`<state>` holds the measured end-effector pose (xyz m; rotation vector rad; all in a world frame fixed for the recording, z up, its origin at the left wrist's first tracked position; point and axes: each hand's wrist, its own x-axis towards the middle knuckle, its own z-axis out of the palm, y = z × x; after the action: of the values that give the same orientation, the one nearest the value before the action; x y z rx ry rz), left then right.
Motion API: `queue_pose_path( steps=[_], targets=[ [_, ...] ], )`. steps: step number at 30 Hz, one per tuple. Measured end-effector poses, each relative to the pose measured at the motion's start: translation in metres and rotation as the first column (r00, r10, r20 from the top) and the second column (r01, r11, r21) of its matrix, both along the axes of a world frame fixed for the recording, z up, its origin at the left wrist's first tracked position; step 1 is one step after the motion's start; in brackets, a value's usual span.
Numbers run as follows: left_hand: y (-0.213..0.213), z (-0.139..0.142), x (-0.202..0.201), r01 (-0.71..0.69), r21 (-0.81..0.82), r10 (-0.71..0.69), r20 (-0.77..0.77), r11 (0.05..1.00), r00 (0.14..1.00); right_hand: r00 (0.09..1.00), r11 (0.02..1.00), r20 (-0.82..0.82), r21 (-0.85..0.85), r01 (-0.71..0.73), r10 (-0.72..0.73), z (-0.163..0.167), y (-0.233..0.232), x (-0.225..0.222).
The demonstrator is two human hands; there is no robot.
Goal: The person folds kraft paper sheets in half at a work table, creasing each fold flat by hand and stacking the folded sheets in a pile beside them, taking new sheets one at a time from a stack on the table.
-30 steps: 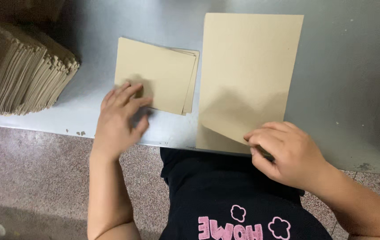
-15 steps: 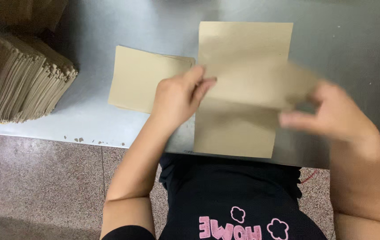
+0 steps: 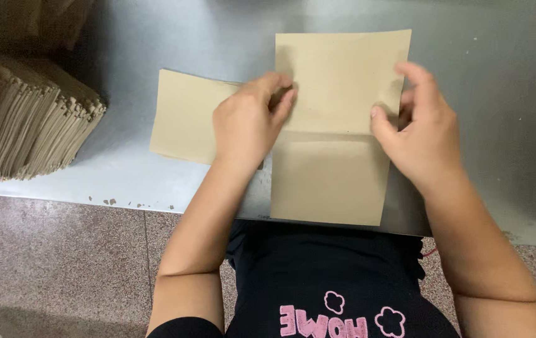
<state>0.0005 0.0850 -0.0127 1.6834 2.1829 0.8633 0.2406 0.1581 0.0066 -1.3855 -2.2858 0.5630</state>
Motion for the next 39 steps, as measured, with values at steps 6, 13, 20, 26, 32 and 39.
queue_pose_path(
  steps=[6, 13, 20, 26, 32, 39],
  targets=[
    [-0.01, 0.017, 0.0, 0.092, -0.104, -0.1, -0.073, 0.99, 0.992, 0.877, 0.818, 0.174, 0.318, -0.48, 0.447, 0.012, -0.019, -0.02],
    [-0.024, 0.019, -0.012, 0.077, -0.213, -0.097, -0.084, 0.974, 0.992, 0.862, 0.838, 0.25, 0.228, -0.496, 0.442, -0.001, -0.029, 0.015],
    [-0.017, 0.023, -0.021, 0.44, 0.09, -0.406, -0.255, 0.894, 0.878, 0.901, 0.858, 0.371, 0.362, -0.365, 0.226, 0.015, -0.041, 0.053],
    [0.001, 0.011, 0.025, 0.572, -0.042, -0.534, -0.419, 0.819, 0.734, 0.76, 0.764, 0.096, -0.009, -0.646, 0.643, 0.021, -0.073, 0.028],
    [-0.011, 0.029, 0.0, 0.622, 0.027, -0.532, -0.49, 0.783, 0.691, 0.785, 0.784, 0.057, -0.123, -0.608, 0.617, 0.016, -0.07, 0.031],
    [-0.056, 0.036, -0.05, 0.451, 0.151, -0.357, -0.418, 0.88, 0.836, 0.75, 0.733, -0.038, -0.186, -0.655, 0.66, 0.017, -0.055, 0.024]
  ],
)
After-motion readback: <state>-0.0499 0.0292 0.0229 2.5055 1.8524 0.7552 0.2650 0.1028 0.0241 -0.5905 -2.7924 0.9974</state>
